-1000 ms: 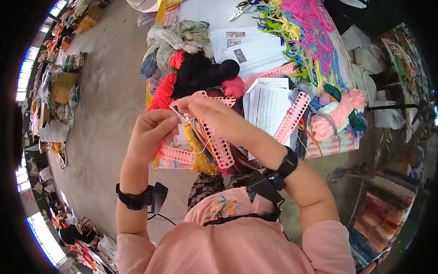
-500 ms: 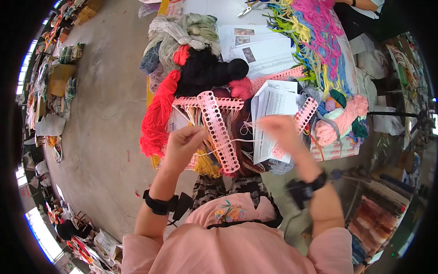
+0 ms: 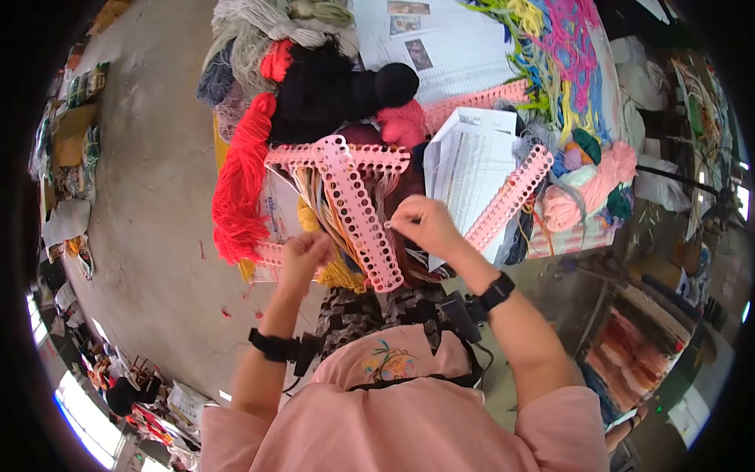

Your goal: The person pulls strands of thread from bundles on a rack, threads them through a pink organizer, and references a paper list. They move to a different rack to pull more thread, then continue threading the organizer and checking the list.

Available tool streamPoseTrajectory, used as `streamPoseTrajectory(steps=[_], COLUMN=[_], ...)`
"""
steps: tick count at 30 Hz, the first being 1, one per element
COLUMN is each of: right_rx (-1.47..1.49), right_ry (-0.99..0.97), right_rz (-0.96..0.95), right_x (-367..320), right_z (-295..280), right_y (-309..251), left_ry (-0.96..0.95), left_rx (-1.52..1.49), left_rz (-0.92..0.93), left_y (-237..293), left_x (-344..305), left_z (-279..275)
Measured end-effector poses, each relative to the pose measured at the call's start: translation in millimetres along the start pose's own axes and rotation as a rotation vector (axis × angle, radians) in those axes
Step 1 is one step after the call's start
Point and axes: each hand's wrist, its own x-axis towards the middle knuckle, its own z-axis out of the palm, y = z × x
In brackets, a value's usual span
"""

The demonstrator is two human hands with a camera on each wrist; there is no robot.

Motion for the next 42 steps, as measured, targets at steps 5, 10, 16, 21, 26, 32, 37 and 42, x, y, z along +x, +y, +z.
streamPoseTrajectory(steps=[5, 10, 16, 21, 26, 32, 37, 42], right_rx=[0.085, 0.062, 0.184, 0.519, 0.365, 0.462, 0.402, 0.031], right_ry=[0.059, 0.087, 0.184, 0.340, 0.277, 0.638, 1.851, 1.003], right_rz=[0.236, 0.243, 0.252, 0.419, 0.405, 0.577, 0.114, 0.127], right_x=[-39.0, -29.5, -16.9, 10.9, -21.8, -125.2, -251.4, -174.8], right_z=[16.8, 12.8, 22.1, 8.1, -0.3, -79.7, -246.7, -212.8], right_y=[30.7, 27.6, 33.4, 27.3, 21.9, 49.3, 119.6, 163.2], left_ry=[-0.048, -0.034, -0.045, -0.074, -0.021, -0.070, -0.072, -0.137], left_rx=[-0.087, 0.017, 0.109, 0.003, 0.011, 0.163, 0.487, 0.917], left_rz=[-0.196, -0.140, -0.044, -0.036, -0.024, 0.011, -0.067, -0.048], left_y=[-68.4, -80.7, -88.0, -73.8, -61.1, -49.1, -38.7, -13.1], left_x=[-27.0, -16.2, -10.5, -29.6, -53.6, -23.0, 3.3, 1.3], left_z=[24.8, 41.2, 52.6, 40.2, 15.6, 19.2, 22.7, 30.5])
